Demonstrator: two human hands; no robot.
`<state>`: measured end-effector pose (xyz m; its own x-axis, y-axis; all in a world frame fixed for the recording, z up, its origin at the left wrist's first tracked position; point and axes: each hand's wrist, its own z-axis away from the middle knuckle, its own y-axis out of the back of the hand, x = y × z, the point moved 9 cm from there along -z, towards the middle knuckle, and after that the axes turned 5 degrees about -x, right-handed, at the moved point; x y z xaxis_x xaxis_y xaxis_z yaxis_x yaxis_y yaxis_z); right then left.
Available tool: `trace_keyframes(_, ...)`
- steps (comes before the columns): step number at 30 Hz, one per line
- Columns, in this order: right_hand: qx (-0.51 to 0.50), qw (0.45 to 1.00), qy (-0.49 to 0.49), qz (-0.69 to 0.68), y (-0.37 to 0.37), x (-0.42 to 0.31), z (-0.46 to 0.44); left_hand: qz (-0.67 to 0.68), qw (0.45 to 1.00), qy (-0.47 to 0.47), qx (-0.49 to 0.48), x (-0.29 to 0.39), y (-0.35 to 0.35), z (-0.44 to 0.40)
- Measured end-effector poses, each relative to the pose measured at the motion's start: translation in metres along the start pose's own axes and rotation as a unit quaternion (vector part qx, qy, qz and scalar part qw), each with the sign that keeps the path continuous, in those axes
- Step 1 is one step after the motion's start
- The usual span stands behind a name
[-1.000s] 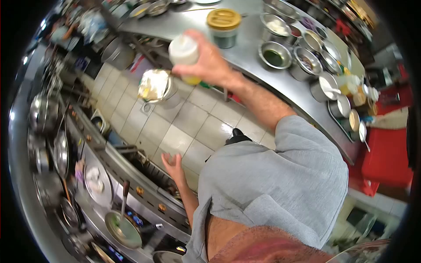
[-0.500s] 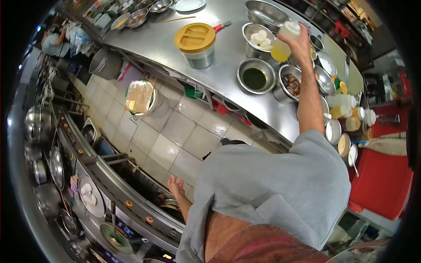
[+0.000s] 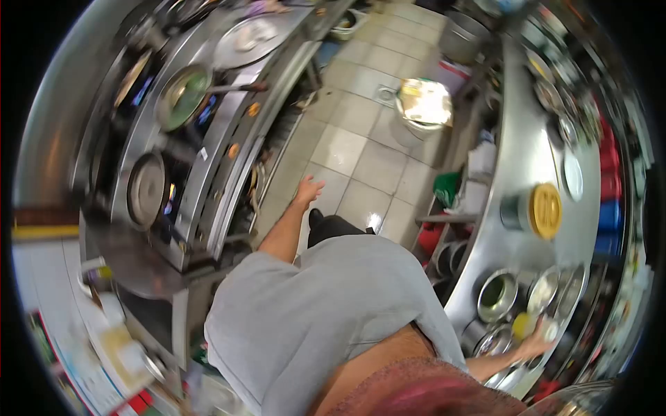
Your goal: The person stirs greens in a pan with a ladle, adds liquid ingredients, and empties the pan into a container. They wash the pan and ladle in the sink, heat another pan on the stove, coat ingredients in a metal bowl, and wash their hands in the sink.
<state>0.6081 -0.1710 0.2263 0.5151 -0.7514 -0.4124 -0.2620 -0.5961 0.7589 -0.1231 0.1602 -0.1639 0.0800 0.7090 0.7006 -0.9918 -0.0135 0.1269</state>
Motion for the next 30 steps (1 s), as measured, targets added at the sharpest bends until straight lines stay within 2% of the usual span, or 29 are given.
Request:
trace_keyframes(1,0.025,0.998,-0.049,0.030,0.002,0.013,0.002,0.015,1.000,-0.006,0.020,0.000,0.009,0.003)
trace_keyframes(3,0.031,0.993,-0.111,-0.008,0.007,0.020,0.017,0.031,0.998,-0.010,0.045,-0.001,0.029,-0.001)
trace_keyframes(5,-0.024,0.986,-0.144,-0.082,0.005,0.003,0.030,0.039,0.997,0.017,0.066,-0.011,0.048,-0.006)
trace_keyframes(10,0.002,0.987,-0.157,0.019,-0.005,-0.009,0.039,0.125,0.984,0.050,0.121,-0.033,0.121,-0.047)
trace_keyframes(12,0.023,0.984,-0.158,0.078,-0.005,-0.010,0.035,0.272,0.942,0.004,0.195,-0.036,0.163,-0.066)
trace_keyframes(13,0.035,0.981,-0.157,0.109,-0.004,-0.012,0.031,0.274,0.941,0.010,0.197,-0.027,0.176,-0.067)
trace_keyframes(15,0.055,0.973,-0.152,0.167,-0.006,-0.017,0.022,0.417,0.882,-0.017,0.220,-0.008,0.203,-0.070)
trace_keyframes(16,0.067,0.969,-0.148,0.187,-0.011,-0.023,0.016,0.422,0.878,-0.017,0.225,-0.006,0.213,-0.079)
trace_keyframes(18,0.081,0.965,-0.125,0.214,-0.025,-0.043,0.004,0.510,0.822,-0.077,0.240,-0.003,0.232,-0.093)
trace_keyframes(20,0.090,0.969,-0.078,0.216,-0.052,-0.076,-0.007,0.542,0.799,-0.081,0.249,-0.009,0.243,-0.109)
trace_keyframes(22,0.073,0.981,-0.006,0.178,-0.087,-0.139,-0.004,0.589,0.764,-0.073,0.252,-0.010,0.249,-0.120)
trace_keyframes(24,0.007,0.998,0.066,-0.005,-0.135,-0.260,0.031,0.596,0.761,-0.087,0.239,-0.016,0.256,-0.132)
trace_keyframes(25,-0.076,0.990,0.098,-0.062,-0.177,-0.294,0.033,0.603,0.759,-0.099,0.224,-0.016,0.257,-0.138)
trace_keyframes(26,-0.158,0.972,0.130,-0.119,-0.219,-0.331,0.039,0.601,0.758,-0.081,0.241,-0.013,0.257,-0.134)
trace_keyframes(27,-0.187,0.943,0.149,-0.231,-0.232,-0.394,0.074,0.603,0.755,-0.083,0.246,-0.014,0.259,-0.135)
trace_keyframes(28,-0.218,0.927,0.192,-0.236,-0.252,-0.441,0.101,0.603,0.752,-0.092,0.250,-0.015,0.262,-0.136)
trace_keyframes(29,-0.258,0.916,0.191,-0.241,-0.266,-0.492,0.136,0.604,0.748,-0.101,0.255,-0.017,0.263,-0.136)
trace_keyframes(30,-0.386,0.813,0.206,-0.384,-0.286,-0.542,0.175,0.598,0.751,-0.107,0.259,-0.018,0.264,-0.134)
